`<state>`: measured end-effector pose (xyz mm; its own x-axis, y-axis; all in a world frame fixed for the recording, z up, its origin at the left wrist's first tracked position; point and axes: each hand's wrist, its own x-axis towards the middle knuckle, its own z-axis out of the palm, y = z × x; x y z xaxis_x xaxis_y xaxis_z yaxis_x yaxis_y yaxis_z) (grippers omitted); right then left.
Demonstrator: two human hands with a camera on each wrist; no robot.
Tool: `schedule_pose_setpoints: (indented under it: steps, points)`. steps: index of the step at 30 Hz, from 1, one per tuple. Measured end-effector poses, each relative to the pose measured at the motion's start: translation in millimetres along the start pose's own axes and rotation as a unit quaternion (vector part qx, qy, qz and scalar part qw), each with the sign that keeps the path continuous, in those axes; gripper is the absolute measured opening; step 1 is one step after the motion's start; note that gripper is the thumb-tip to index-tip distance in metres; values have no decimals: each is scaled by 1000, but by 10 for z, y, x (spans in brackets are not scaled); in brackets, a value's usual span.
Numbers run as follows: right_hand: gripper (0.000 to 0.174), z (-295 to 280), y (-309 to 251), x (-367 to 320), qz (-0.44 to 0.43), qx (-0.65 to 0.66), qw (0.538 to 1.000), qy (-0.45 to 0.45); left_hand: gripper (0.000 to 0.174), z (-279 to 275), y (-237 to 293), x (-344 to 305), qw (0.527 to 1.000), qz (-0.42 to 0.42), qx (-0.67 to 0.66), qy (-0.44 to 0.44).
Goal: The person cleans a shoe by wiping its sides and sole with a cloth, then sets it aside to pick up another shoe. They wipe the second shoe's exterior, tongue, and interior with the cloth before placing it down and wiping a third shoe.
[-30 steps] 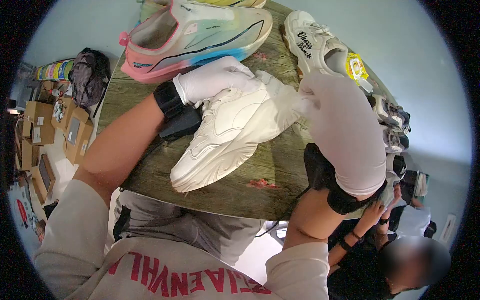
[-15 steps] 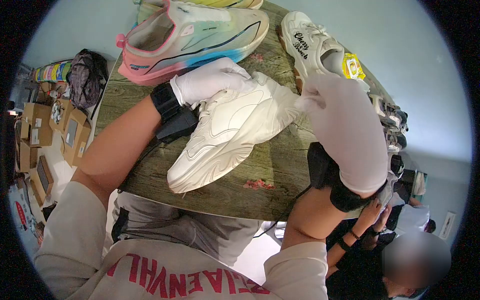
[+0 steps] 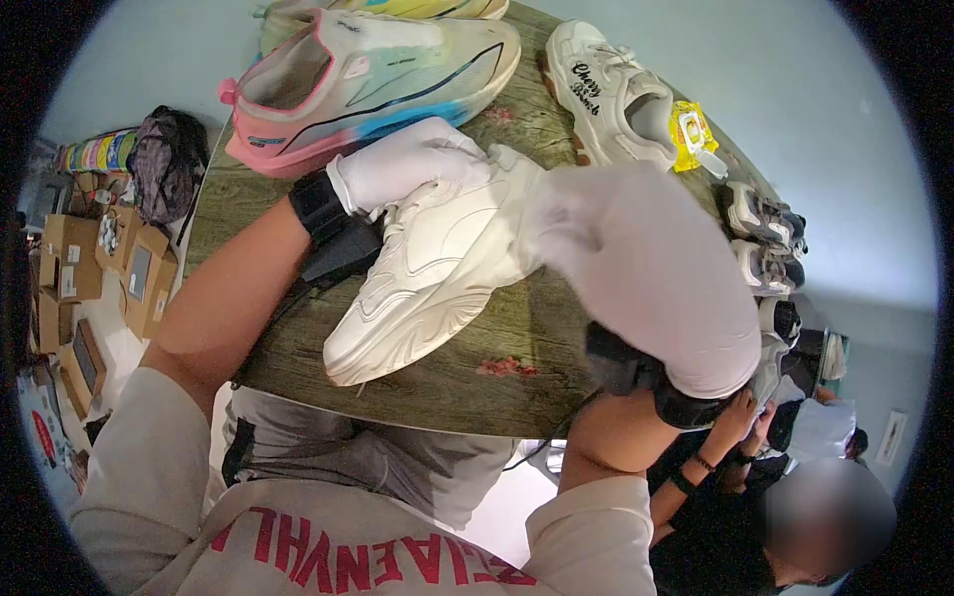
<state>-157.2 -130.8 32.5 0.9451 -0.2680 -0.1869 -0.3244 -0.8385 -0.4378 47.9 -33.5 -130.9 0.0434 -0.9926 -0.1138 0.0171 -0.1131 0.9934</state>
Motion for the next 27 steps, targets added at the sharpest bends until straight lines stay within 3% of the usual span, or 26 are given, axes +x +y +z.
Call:
schedule_pose_setpoints:
  steps: [2, 4, 5, 7, 9, 16, 18, 23, 27]
  points:
    - [12, -46, 17, 46, 23, -62, 998, 24, 29, 45, -55, 9, 999, 37, -9, 17]
    - [13, -16, 70, 53, 50, -122, 990, 50, 36, 61, -43, 8, 997, 72, -16, 29]
    - [12, 67, 148, 47, 23, -131, 988, 82, 29, 43, -30, 7, 999, 30, -4, 30]
    - [12, 101, 183, 30, -2, -140, 983, 116, 37, 36, 22, -5, 999, -13, 9, 28]
    - [11, 85, 129, 21, -24, -50, 998, 41, 36, 55, 49, -46, 998, -27, 6, 49]
    - [13, 40, 118, 58, 0, -71, 997, 5, 29, 1, -36, 29, 999, 33, 29, -18]
    - [12, 77, 135, 50, -54, -26, 998, 19, 38, 43, -66, 34, 999, 44, 1, 1]
    - [15, 343, 201, -85, -41, -56, 986, 154, 27, 50, 51, -27, 999, 38, -18, -13]
    - [10, 639, 67, -271, 61, -96, 960, 257, 27, 74, 10, 5, 997, -1, -75, -34]
